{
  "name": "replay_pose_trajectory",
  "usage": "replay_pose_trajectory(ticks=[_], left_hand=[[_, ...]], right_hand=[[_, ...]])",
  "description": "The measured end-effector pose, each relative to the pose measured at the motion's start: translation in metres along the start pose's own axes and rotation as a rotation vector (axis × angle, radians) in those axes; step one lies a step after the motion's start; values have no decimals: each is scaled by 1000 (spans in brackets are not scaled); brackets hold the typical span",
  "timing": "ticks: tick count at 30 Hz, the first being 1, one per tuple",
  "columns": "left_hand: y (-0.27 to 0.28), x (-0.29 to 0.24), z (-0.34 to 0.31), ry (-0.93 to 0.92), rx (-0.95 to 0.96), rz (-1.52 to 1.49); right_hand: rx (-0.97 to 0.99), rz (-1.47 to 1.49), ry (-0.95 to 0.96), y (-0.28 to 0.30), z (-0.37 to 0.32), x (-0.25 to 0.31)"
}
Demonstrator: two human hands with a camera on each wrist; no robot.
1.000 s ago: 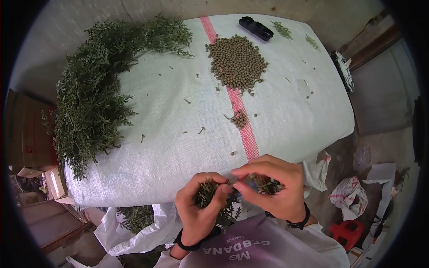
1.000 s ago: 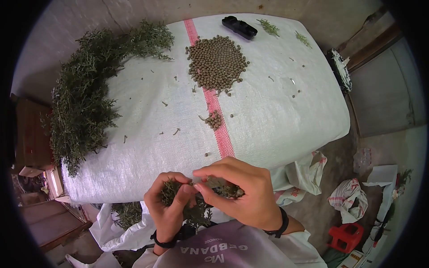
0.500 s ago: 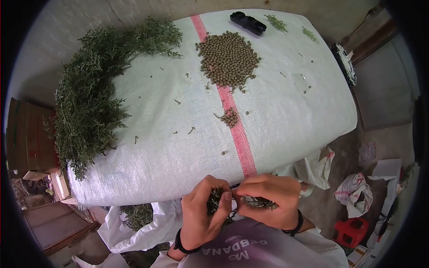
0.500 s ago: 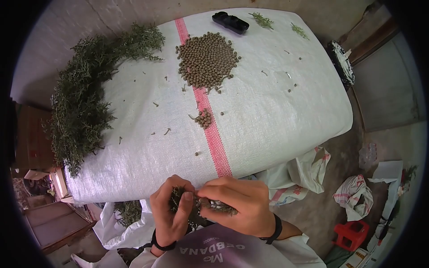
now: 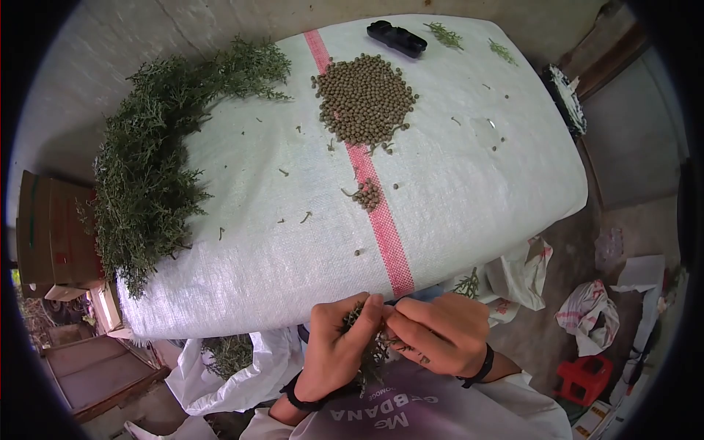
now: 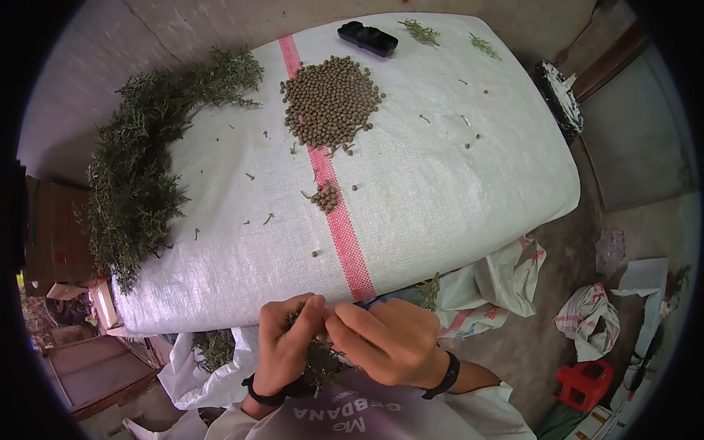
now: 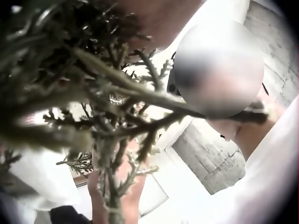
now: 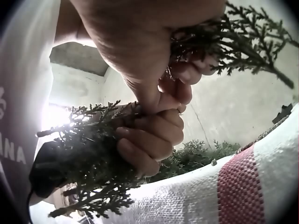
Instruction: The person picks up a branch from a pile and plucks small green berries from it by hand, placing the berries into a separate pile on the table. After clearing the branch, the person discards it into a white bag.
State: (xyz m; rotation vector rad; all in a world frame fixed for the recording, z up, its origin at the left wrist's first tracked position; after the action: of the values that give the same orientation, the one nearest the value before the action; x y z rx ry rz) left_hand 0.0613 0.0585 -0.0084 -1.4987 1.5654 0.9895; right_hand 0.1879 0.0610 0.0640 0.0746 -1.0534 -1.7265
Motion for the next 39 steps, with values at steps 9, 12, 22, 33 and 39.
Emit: replay_pose_trajectory(ticks=[9, 12, 22, 33, 39], left_hand=[[-30, 52, -7, 635, 412, -480], [-42, 63, -16, 759, 553, -691], [-8, 16, -1, -92, 257, -87], [10, -22, -22, -564, -32, 264], [1, -20, -24, -550, -149, 442]], right_hand=[[192, -154, 311, -1, -2, 23], [216, -124, 419, 2, -4, 32], [212, 200, -87, 1, -2, -9], [139, 560, -610, -14, -10, -43], [71, 475, -417, -12, -5, -35]])
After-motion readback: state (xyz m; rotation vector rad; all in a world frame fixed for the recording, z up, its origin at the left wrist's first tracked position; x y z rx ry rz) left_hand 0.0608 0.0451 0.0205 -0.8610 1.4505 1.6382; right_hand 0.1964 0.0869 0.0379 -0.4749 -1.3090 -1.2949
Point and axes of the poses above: each hand's wrist, its own z-axis towards the middle knuckle, its own y-axis out of the back of the hand, x = y × z, the point moved 9 cm from there along z, towards the middle knuckle, and after that the axes turned 4 degrees about y, right-handed, at the moved point
